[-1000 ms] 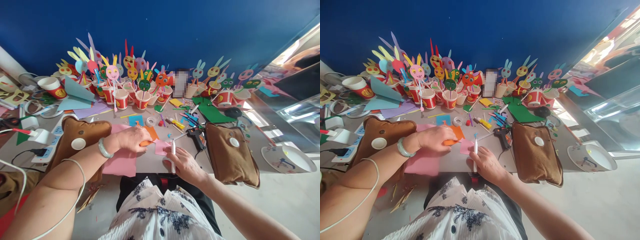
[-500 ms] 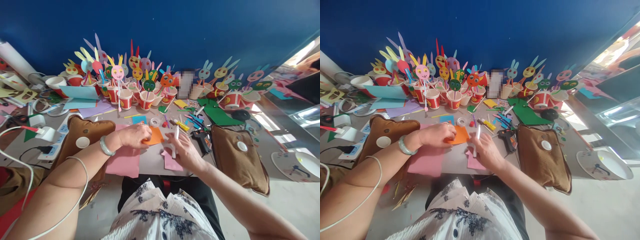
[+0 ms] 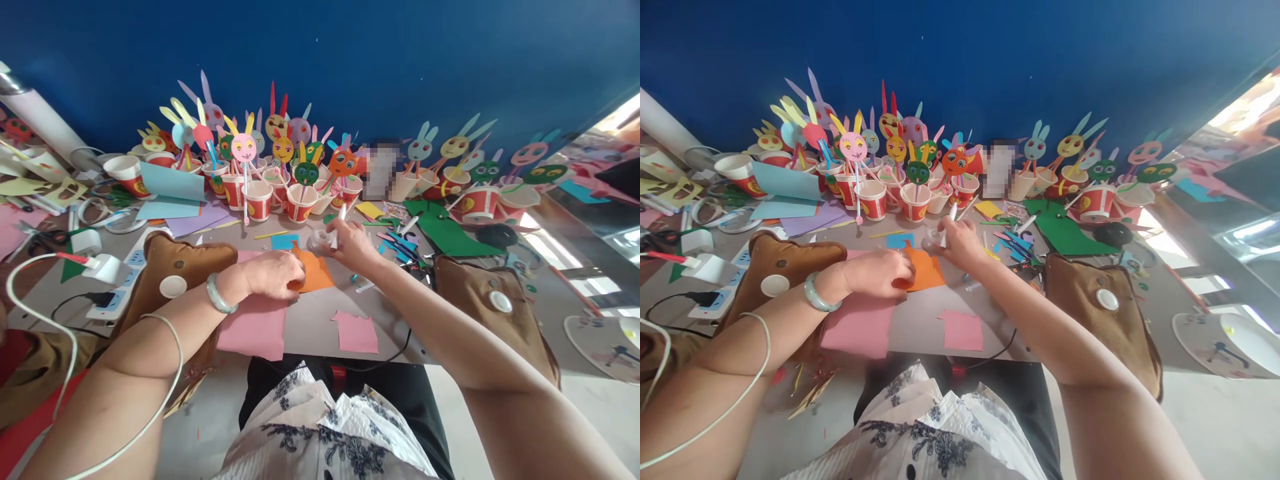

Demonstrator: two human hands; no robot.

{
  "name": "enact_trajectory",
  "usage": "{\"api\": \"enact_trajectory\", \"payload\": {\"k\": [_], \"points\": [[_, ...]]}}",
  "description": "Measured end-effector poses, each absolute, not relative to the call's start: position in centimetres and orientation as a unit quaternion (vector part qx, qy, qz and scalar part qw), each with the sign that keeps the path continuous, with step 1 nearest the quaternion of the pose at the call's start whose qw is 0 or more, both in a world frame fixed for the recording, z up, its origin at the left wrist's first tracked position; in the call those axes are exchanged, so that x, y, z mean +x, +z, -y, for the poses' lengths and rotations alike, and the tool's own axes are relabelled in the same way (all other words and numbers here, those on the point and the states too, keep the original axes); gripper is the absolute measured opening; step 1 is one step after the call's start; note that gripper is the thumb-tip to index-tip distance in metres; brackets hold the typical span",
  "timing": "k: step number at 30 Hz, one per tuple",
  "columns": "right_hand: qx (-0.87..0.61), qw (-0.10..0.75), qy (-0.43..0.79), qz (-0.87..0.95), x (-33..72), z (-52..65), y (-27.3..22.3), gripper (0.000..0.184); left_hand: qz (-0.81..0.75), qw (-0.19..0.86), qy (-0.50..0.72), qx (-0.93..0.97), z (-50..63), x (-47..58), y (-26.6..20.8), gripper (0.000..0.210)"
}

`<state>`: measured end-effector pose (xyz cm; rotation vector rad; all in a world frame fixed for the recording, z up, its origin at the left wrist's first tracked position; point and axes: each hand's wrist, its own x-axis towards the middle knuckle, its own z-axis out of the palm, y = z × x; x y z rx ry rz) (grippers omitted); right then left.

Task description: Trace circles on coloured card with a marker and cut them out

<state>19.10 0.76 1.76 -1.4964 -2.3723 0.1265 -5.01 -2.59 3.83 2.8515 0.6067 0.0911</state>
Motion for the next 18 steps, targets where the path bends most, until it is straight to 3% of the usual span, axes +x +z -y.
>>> {"api": "enact_trajectory", "payload": {"k": [3, 7, 11, 15, 18], "points": [[-0.509, 0.205, 0.043, 0.835, 19.2, -0.1, 1.6, 0.029, -0.22, 0.122, 0.025, 0.967, 2.5, -5.0, 3.6, 0.024], [-0.436, 0.178, 0.073, 0.879, 18.8, 1.4, 1.0, 0.034, -0.213, 0.112, 0.033, 0.97, 2.4, -5.0, 3.4, 0.022], [-0.439, 0.207, 0.075, 0.871, 20.6, 3.1, 2.0, 0.041, -0.209, 0.112, 0.04, 0.971, 2.3, -4.9, 3.4, 0.023], [-0.459, 0.218, 0.056, 0.859, 24.3, 5.6, 3.3, 0.017, -0.183, 0.133, 0.051, 0.973, 2.9, -4.4, 3.4, 0.023], [-0.432, 0.204, 0.032, 0.878, 26.2, 7.9, 2.7, 0.011, -0.127, 0.179, 0.079, 0.973, 4.1, -3.5, 3.4, 0.014]]}}
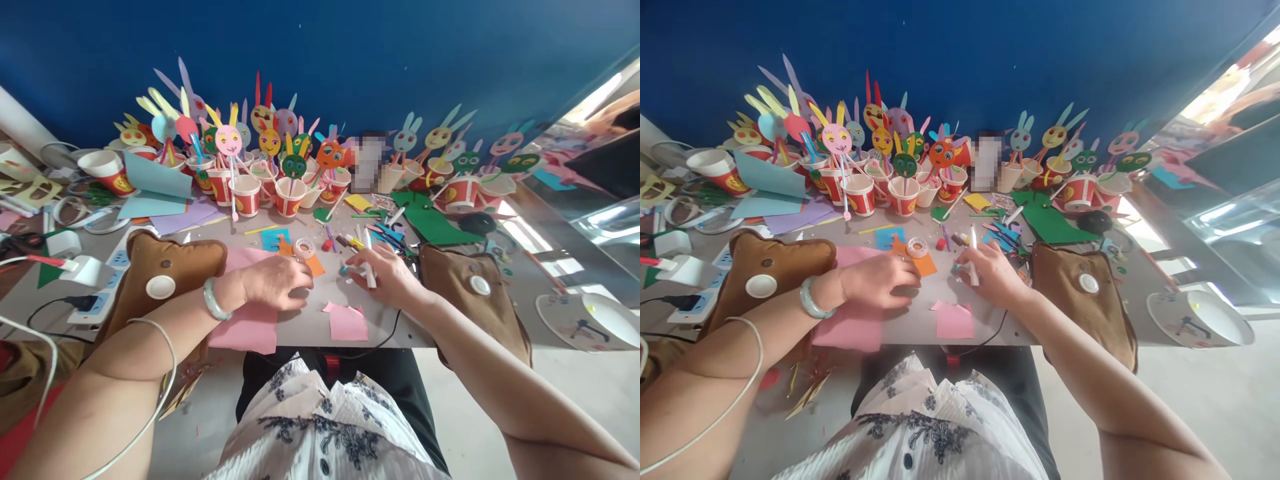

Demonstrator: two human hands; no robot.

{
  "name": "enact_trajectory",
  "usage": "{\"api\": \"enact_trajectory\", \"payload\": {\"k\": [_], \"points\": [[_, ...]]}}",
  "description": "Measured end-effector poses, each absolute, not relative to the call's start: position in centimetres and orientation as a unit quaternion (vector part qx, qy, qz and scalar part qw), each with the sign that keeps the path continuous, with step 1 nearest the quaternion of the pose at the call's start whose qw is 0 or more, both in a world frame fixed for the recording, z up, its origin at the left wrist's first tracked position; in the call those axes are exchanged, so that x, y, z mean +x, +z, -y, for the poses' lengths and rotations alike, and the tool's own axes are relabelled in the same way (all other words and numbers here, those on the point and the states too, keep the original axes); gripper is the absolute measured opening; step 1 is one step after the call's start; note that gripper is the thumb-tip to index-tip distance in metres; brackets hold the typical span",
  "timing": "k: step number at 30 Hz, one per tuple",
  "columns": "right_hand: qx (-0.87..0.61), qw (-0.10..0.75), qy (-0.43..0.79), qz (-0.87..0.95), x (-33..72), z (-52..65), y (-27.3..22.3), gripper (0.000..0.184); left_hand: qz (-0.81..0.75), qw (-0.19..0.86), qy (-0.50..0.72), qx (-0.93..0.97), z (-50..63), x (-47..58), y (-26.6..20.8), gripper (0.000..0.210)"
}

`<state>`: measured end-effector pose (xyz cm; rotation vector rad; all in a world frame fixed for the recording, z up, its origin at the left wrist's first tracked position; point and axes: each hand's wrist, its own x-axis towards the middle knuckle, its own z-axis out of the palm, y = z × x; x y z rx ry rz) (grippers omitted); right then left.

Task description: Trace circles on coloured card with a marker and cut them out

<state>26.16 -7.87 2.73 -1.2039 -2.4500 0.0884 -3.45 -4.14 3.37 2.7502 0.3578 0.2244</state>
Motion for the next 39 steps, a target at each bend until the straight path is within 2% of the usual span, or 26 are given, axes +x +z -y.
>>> {"api": "enact_trajectory", "payload": {"k": [3, 6, 11, 16, 22, 24, 27, 29, 31, 34, 39], "points": [[-0.399, 0.18, -0.007, 0.899, 26.6, 10.0, 1.4, 0.01, -0.071, 0.215, 0.099, 0.969, 5.6, -2.5, 3.4, 0.022], [-0.35, 0.146, -0.033, 0.925, 26.3, 11.5, 0.4, 0.02, -0.033, 0.221, 0.083, 0.971, 6.8, -1.8, 3.4, 0.035], [-0.395, 0.113, -0.112, 0.905, 26.6, 11.8, 0.1, 0.025, -0.029, 0.21, 0.046, 0.976, 7.6, -1.5, 3.3, 0.042], [-0.411, 0.101, -0.091, 0.902, 27.5, 10.8, 0.2, 0.02, -0.06, 0.18, 0.047, 0.981, 7.3, -1.7, 2.7, 0.044], [-0.446, 0.063, -0.133, 0.883, 28.5, 10.5, -0.2, 0.025, -0.08, 0.151, 0.051, 0.984, 6.6, -1.9, 2.2, 0.042], [-0.473, 0.069, -0.141, 0.867, 28.8, 11.2, -0.1, 0.022, -0.08, 0.153, 0.061, 0.983, 6.5, -2.0, 2.1, 0.041], [-0.582, 0.068, -0.182, 0.789, 29.0, 12.5, 0.4, 0.006, -0.076, 0.166, 0.074, 0.98, 6.4, -2.1, 2.0, 0.039], [-0.661, 0.044, -0.198, 0.723, 29.2, 13.3, 1.0, 0.016, -0.076, 0.174, 0.073, 0.979, 6.3, -2.1, 2.0, 0.038], [-0.707, 0.01, -0.181, 0.684, 29.5, 13.7, 1.4, 0.021, -0.081, 0.179, 0.066, 0.978, 6.3, -2.1, 2.1, 0.038], [-0.733, -0.012, -0.123, 0.669, 30.0, 13.8, 1.6, 0.014, -0.089, 0.185, 0.053, 0.977, 6.3, -2.0, 2.2, 0.039], [-0.693, 0.052, -0.084, 0.714, 30.0, 14.4, 1.0, 0.015, -0.086, 0.185, 0.055, 0.977, 6.2, -2.1, 2.0, 0.04]]}}
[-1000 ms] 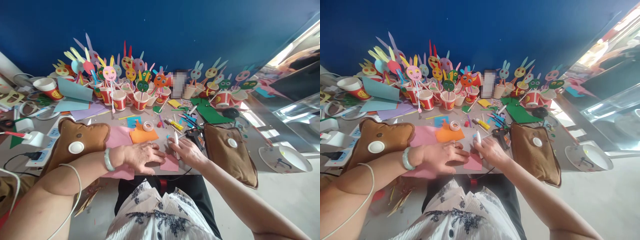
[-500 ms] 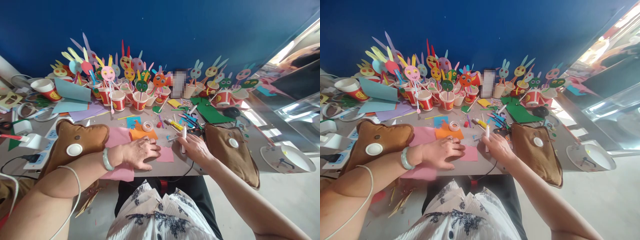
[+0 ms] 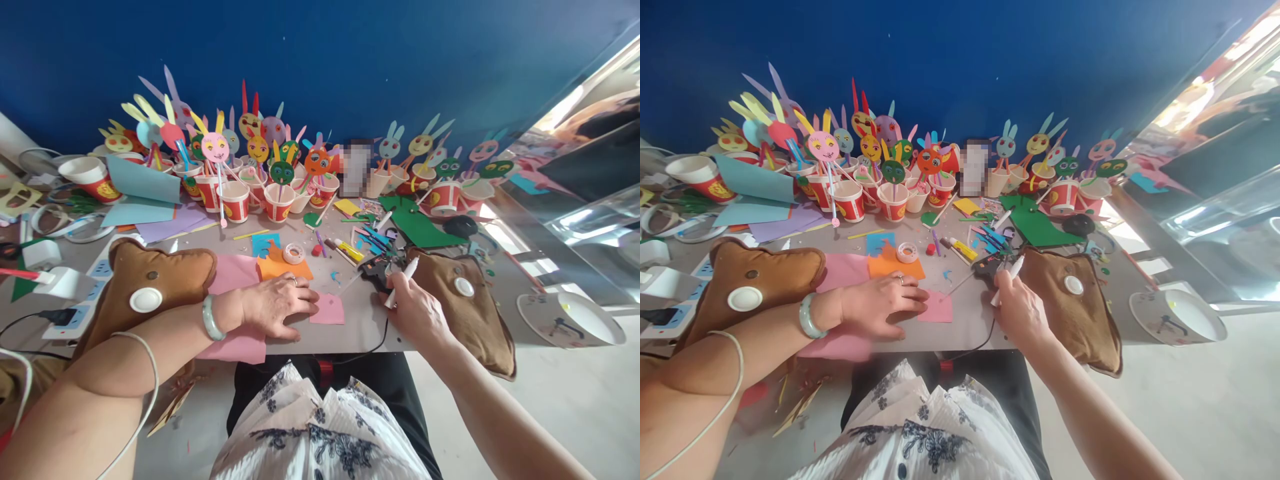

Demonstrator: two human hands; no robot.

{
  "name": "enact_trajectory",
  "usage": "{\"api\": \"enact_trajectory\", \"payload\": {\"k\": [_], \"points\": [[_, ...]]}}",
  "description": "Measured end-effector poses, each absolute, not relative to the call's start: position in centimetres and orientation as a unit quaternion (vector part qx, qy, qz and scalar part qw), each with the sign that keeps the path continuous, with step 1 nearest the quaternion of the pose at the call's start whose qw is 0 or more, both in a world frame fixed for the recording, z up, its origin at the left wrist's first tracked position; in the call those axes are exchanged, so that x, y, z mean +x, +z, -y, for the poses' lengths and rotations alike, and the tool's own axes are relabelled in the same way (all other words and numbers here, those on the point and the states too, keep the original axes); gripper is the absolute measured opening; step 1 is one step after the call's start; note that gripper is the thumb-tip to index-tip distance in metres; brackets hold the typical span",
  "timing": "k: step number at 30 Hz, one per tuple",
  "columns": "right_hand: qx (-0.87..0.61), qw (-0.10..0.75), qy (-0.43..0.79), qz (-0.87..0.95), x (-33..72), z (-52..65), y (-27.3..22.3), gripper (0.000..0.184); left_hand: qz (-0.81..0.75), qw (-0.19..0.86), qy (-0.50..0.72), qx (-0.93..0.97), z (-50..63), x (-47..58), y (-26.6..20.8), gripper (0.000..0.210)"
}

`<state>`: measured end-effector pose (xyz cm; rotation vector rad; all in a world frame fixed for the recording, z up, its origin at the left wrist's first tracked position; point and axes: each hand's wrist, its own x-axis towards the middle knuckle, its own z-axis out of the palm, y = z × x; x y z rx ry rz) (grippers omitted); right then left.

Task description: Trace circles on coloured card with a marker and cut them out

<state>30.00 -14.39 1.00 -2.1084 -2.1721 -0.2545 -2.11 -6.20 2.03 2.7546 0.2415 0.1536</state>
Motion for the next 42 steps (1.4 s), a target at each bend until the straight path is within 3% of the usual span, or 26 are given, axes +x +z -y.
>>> {"api": "enact_trajectory", "payload": {"k": [5, 15, 21, 24, 28, 33, 35, 37, 39, 42], "points": [[-0.655, 0.119, -0.132, 0.734, 30.7, 14.3, 1.9, 0.016, -0.087, 0.186, 0.04, 0.978, 6.1, -2.2, 1.9, 0.039], [-0.672, 0.129, -0.058, 0.727, 36.3, 7.9, 2.3, 0.018, -0.083, 0.16, 0.075, 0.981, 6.2, -2.2, 2.1, 0.036], [-0.61, 0.16, -0.095, 0.77, 34.0, 7.7, 3.1, 0.016, -0.105, 0.146, 0.081, 0.98, 5.8, -2.2, 1.0, 0.042], [-0.549, 0.174, -0.051, 0.816, 31.2, 7.2, 3.9, 0.017, -0.105, 0.132, 0.075, 0.983, 5.5, -2.2, 0.8, 0.038], [-0.46, 0.158, -0.018, 0.873, 26.8, 5.4, 3.8, 0.015, -0.108, 0.119, 0.071, 0.984, 5.4, -2.3, 1.0, 0.036], [-0.425, 0.104, -0.042, 0.898, 23.4, 2.7, 1.8, 0.035, -0.109, 0.117, 0.093, 0.983, 5.4, -2.2, 1.2, 0.032], [-0.429, 0.1, -0.033, 0.897, 23.0, 2.2, 1.4, 0.029, -0.112, 0.119, 0.102, 0.981, 5.4, -2.2, 1.3, 0.031], [-0.451, 0.15, 0.006, 0.88, 23.0, 2.4, 1.7, 0.018, -0.116, 0.119, 0.097, 0.981, 5.4, -2.2, 1.3, 0.032], [-0.488, 0.256, 0.094, 0.829, 23.3, 3.1, 2.6, 0.005, -0.117, 0.117, 0.086, 0.982, 5.3, -2.3, 1.3, 0.033], [-0.517, 0.391, 0.32, 0.691, 23.6, 4.9, 4.3, 0.024, -0.114, 0.106, 0.069, 0.985, 5.1, -2.5, 1.3, 0.034]]}}
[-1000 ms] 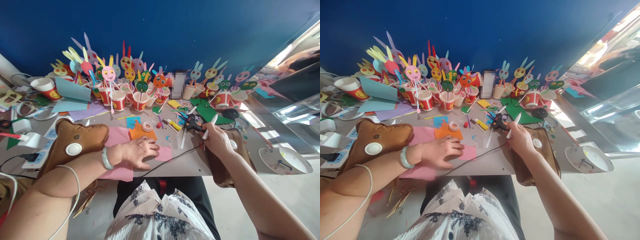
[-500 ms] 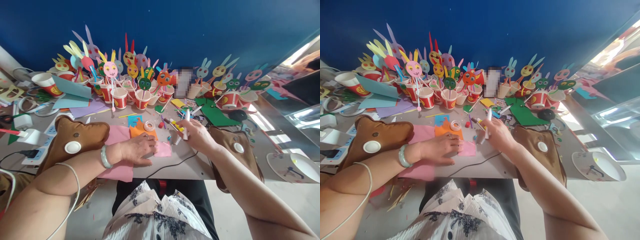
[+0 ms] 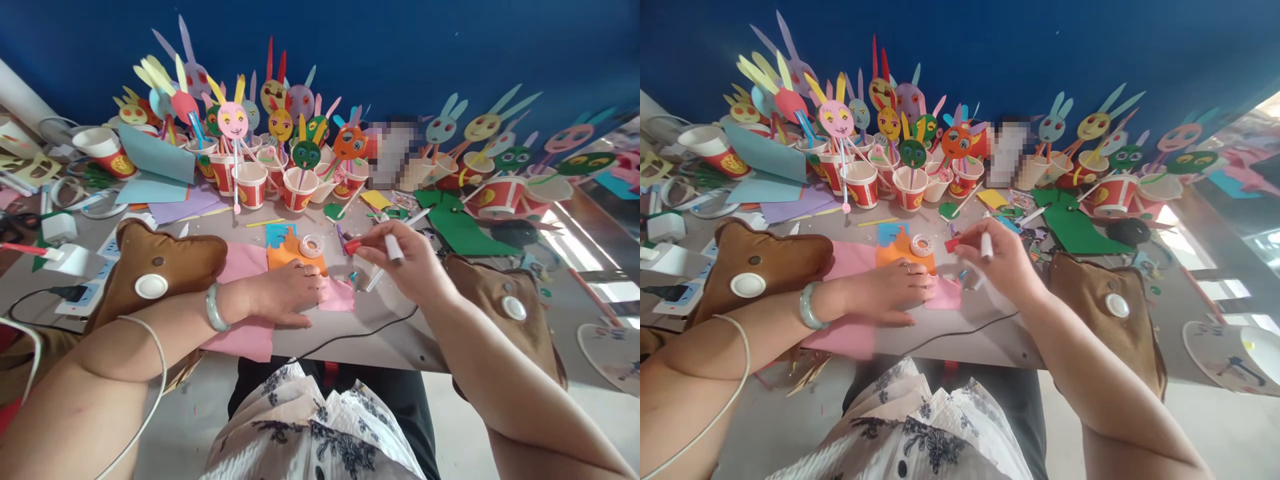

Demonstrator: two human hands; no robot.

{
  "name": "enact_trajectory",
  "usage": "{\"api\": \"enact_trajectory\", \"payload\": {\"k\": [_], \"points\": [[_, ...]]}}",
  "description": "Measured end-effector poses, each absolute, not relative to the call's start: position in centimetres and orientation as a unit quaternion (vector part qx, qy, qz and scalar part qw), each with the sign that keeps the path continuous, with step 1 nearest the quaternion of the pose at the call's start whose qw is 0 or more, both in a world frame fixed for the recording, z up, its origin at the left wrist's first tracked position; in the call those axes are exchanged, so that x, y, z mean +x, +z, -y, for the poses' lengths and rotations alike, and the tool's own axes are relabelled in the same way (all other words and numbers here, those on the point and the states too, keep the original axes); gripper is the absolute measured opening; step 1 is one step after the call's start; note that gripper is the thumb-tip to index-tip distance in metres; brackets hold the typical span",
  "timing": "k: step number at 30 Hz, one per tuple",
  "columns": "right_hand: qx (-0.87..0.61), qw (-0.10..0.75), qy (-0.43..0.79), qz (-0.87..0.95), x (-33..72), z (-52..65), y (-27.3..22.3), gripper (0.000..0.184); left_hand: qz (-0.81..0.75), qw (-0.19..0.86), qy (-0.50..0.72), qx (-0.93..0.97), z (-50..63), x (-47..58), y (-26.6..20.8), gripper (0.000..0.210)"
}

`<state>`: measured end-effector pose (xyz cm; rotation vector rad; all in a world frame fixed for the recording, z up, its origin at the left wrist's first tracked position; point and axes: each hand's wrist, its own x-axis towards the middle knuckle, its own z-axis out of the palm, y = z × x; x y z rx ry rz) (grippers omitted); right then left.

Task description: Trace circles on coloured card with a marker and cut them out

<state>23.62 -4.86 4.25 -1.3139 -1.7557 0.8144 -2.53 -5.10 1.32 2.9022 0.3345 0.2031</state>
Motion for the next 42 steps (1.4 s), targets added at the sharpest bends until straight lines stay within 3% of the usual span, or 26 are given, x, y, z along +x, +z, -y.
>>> {"api": "enact_trajectory", "payload": {"k": [2, 5, 14, 23, 35, 42], "points": [[-0.514, 0.416, 0.425, 0.619, 23.6, 5.9, 4.7, 0.034, -0.12, 0.098, 0.062, 0.986, 5.0, -2.6, 1.3, 0.035], [-0.512, 0.382, 0.479, 0.602, 23.1, 6.8, 4.1, 0.034, -0.135, 0.091, 0.059, 0.985, 5.0, -2.5, 1.5, 0.037], [-0.459, 0.274, 0.311, 0.786, 22.8, 7.2, 1.5, 0.02, -0.148, 0.112, 0.059, 0.981, 5.8, -2.4, 2.1, 0.054], [-0.415, 0.237, 0.266, 0.837, 23.1, 7.6, 2.1, 0.02, -0.155, 0.128, 0.018, 0.979, 6.5, -2.4, 2.7, 0.071], [-0.455, 0.197, 0.283, 0.821, 23.3, 7.5, 2.2, 0.016, -0.159, 0.092, 0.045, 0.982, 5.6, -3.0, 2.7, 0.045], [-0.436, 0.188, 0.293, 0.83, 23.3, 7.6, 2.5, 0.016, -0.162, 0.052, 0.048, 0.984, 5.5, -2.9, 2.3, 0.05]]}}
